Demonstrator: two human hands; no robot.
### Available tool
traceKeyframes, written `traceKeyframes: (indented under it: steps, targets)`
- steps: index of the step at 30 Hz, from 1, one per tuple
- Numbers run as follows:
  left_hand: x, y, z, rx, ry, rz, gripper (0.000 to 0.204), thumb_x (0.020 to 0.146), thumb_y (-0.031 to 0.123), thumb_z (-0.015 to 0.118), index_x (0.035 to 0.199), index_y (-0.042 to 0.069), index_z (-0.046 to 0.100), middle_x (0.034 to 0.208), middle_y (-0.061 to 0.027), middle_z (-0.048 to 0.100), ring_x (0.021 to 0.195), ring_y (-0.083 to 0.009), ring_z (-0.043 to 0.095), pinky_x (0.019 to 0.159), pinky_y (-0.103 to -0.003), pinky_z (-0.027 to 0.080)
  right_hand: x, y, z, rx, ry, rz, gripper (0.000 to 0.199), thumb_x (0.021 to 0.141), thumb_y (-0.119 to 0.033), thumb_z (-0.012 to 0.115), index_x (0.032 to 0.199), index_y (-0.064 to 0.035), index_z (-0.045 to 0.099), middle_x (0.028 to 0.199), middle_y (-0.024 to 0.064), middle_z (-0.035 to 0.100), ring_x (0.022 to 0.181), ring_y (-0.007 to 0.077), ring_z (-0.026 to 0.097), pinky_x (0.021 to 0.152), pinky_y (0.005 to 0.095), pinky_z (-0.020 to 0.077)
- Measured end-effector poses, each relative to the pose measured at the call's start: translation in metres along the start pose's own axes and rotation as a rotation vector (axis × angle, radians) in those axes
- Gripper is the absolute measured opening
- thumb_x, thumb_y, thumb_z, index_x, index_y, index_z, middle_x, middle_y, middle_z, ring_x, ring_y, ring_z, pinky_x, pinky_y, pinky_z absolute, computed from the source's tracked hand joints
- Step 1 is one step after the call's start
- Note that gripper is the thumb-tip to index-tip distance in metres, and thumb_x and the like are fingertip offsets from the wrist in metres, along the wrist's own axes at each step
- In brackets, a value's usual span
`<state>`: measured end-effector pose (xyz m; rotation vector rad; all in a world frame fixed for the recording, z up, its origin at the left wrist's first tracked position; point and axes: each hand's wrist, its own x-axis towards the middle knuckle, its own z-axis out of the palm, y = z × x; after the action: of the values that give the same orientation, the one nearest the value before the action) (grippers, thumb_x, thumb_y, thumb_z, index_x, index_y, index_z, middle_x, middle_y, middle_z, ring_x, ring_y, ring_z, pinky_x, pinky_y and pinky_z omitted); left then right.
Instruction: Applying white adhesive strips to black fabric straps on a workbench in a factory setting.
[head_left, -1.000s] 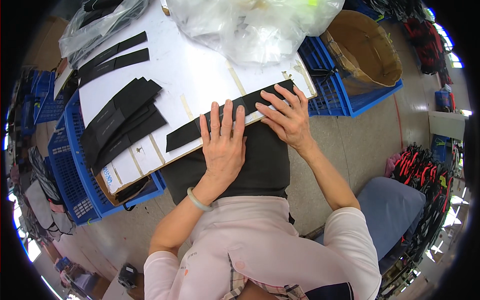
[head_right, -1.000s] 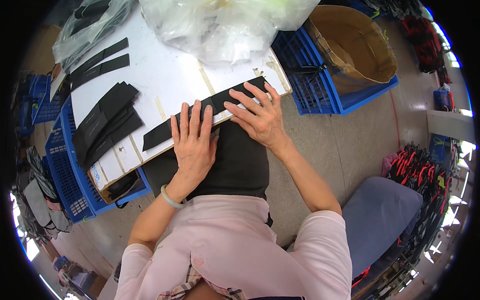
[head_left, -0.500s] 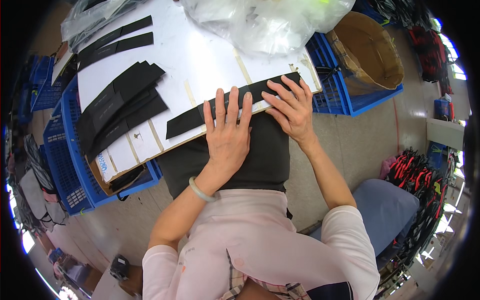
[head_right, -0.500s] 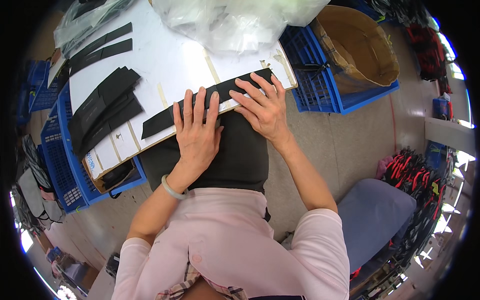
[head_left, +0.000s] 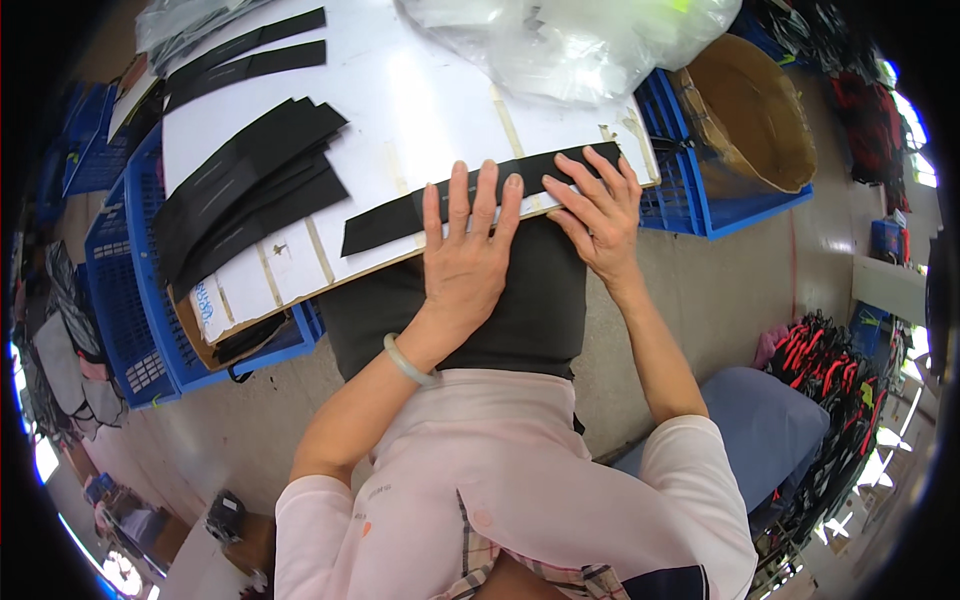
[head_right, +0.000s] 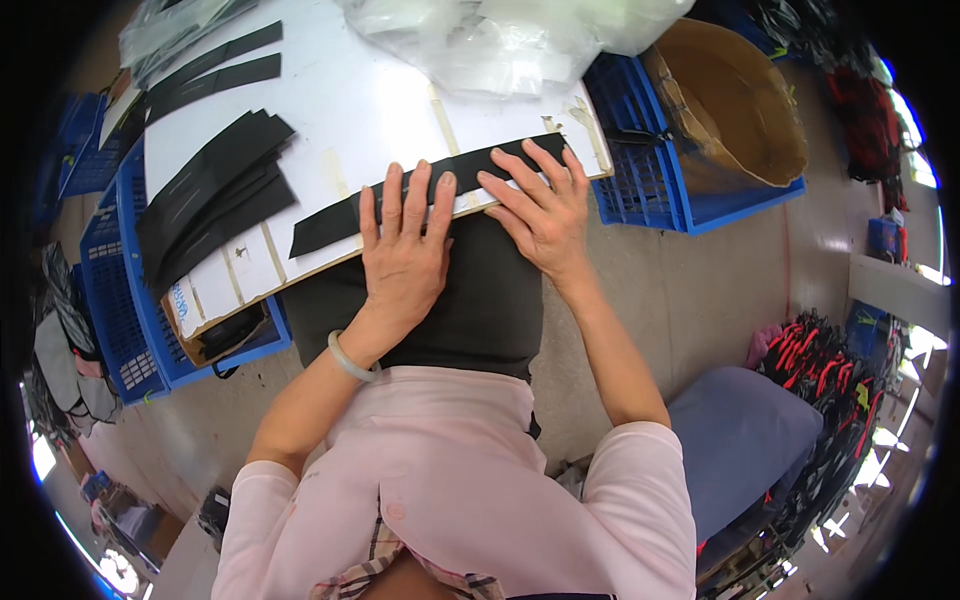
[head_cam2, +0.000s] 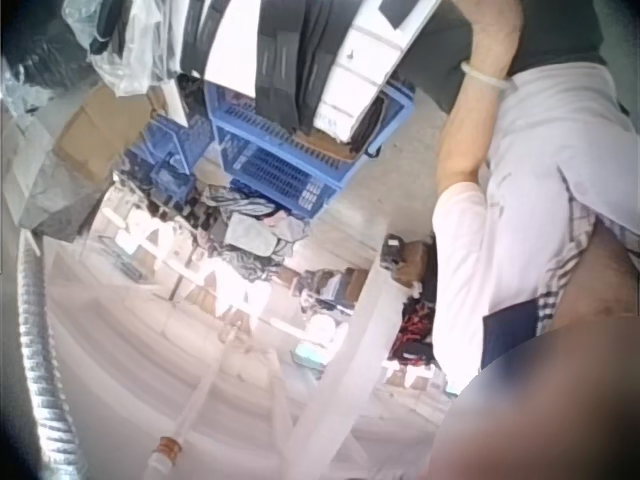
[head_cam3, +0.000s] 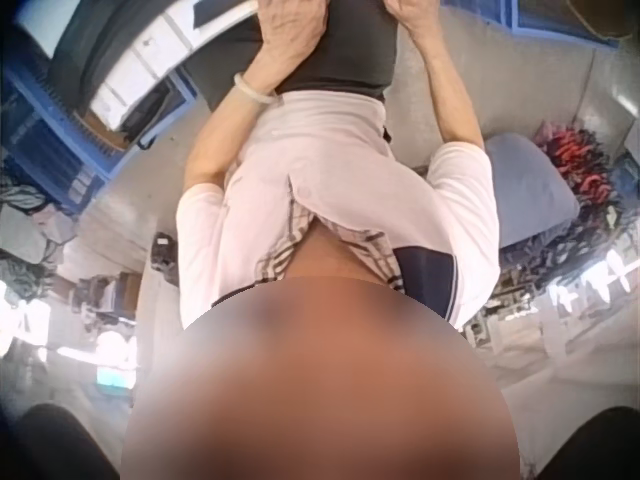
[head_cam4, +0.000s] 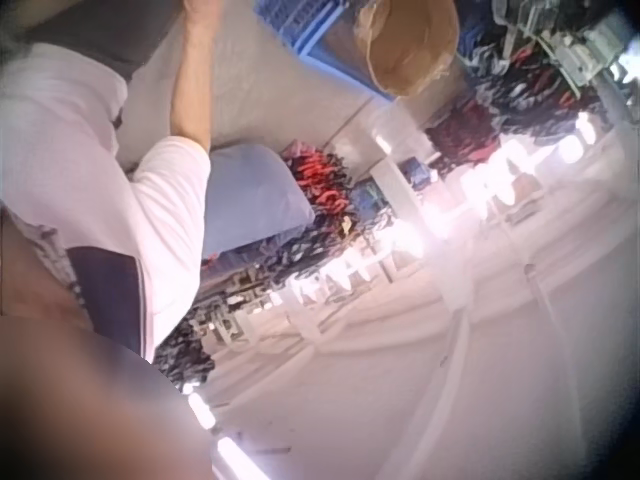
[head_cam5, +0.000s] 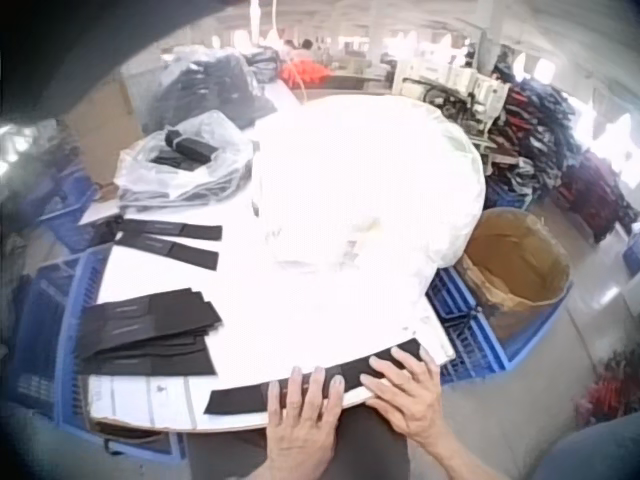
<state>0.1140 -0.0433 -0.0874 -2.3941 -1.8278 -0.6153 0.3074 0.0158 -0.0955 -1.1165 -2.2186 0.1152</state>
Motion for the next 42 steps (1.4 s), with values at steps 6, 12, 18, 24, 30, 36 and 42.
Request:
traceKeyframes:
  steps: [6, 12, 18, 24, 30, 36, 42]
  targets:
    - [0.001, 0.001, 0.002, 0.004, 0.046, 0.005, 0.055, 0.086, 0.012, 0.062, 0.138, 0.009, 0.047, 0.145, -0.0139, 0.043, 0.138, -0.0363, 0.036, 0.113, -0.053, 0.023, 0.000, 0.000, -0.001, -0.024, -0.001, -0.002, 0.034, 0.080, -0.028, 0.073, 0.113, -0.0218, 0.072, 0.128, -0.0031, 0.063, 0.128, 0.0220, 0.048, 0.112, 0.0443, 0.0235]
    - [0.001, -0.001, 0.003, -0.026, 0.075, 0.018, 0.051, 0.084, 0.011, 0.056, 0.135, 0.006, 0.051, 0.144, -0.0169, 0.043, 0.136, -0.0394, 0.038, 0.112, -0.055, 0.024, 0.000, 0.001, 0.000, -0.030, -0.011, -0.018, 0.034, 0.080, -0.027, 0.073, 0.113, -0.0204, 0.072, 0.127, -0.0024, 0.063, 0.128, 0.0231, 0.048, 0.112, 0.0443, 0.0234]
    - [-0.001, -0.003, 0.002, -0.021, 0.061, -0.006, 0.051, 0.085, 0.009, 0.055, 0.136, 0.008, 0.050, 0.145, -0.0140, 0.044, 0.137, -0.0362, 0.036, 0.113, -0.053, 0.023, 0.008, -0.009, -0.005, 0.027, -0.032, 0.031, 0.030, 0.078, -0.021, 0.075, 0.108, -0.0173, 0.073, 0.123, -0.0002, 0.065, 0.125, 0.0241, 0.050, 0.110, 0.0439, 0.0256]
    - [-0.008, -0.006, 0.005, -0.040, 0.005, 0.006, 0.051, 0.088, 0.020, 0.055, 0.136, 0.005, 0.050, 0.143, -0.0183, 0.044, 0.137, -0.0392, 0.035, 0.112, -0.057, 0.023, 0.085, -0.078, 0.007, 0.201, -0.069, -0.215, 0.021, 0.071, -0.016, 0.076, 0.091, -0.0117, 0.071, 0.098, -0.0001, 0.067, 0.101, 0.0214, 0.057, 0.092, 0.0394, 0.0364]
    - [-0.005, 0.005, 0.012, -0.004, 0.000, -0.071, 0.049, 0.093, 0.020, 0.050, 0.142, 0.018, 0.047, 0.145, -0.0092, 0.045, 0.135, -0.0279, 0.039, 0.109, -0.049, 0.026, 0.121, -0.093, 0.057, 0.265, -0.490, -0.219, 0.022, 0.070, -0.017, 0.077, 0.085, -0.0114, 0.062, 0.083, 0.0008, 0.059, 0.085, 0.0200, 0.055, 0.084, 0.0359, 0.0367]
    - [-0.004, -0.002, 0.007, -0.010, -0.034, -0.027, 0.053, 0.093, 0.025, 0.048, 0.145, 0.018, 0.043, 0.149, -0.0113, 0.040, 0.136, -0.0330, 0.037, 0.111, -0.052, 0.025, 0.130, -0.100, 0.066, 0.426, -0.695, -0.115, 0.019, 0.069, -0.012, 0.076, 0.074, -0.0090, 0.058, 0.074, 0.0013, 0.056, 0.078, 0.0205, 0.052, 0.081, 0.0330, 0.0355]
    - [0.001, -0.002, 0.005, -0.041, -0.099, -0.031, 0.052, 0.095, 0.025, 0.044, 0.146, 0.016, 0.039, 0.149, -0.0127, 0.037, 0.137, -0.0362, 0.035, 0.112, -0.053, 0.028, 0.124, -0.117, 0.072, 0.464, -0.548, -0.064, 0.018, 0.069, -0.013, 0.076, 0.068, -0.0073, 0.059, 0.068, 0.0024, 0.059, 0.074, 0.0213, 0.053, 0.078, 0.0350, 0.0366]
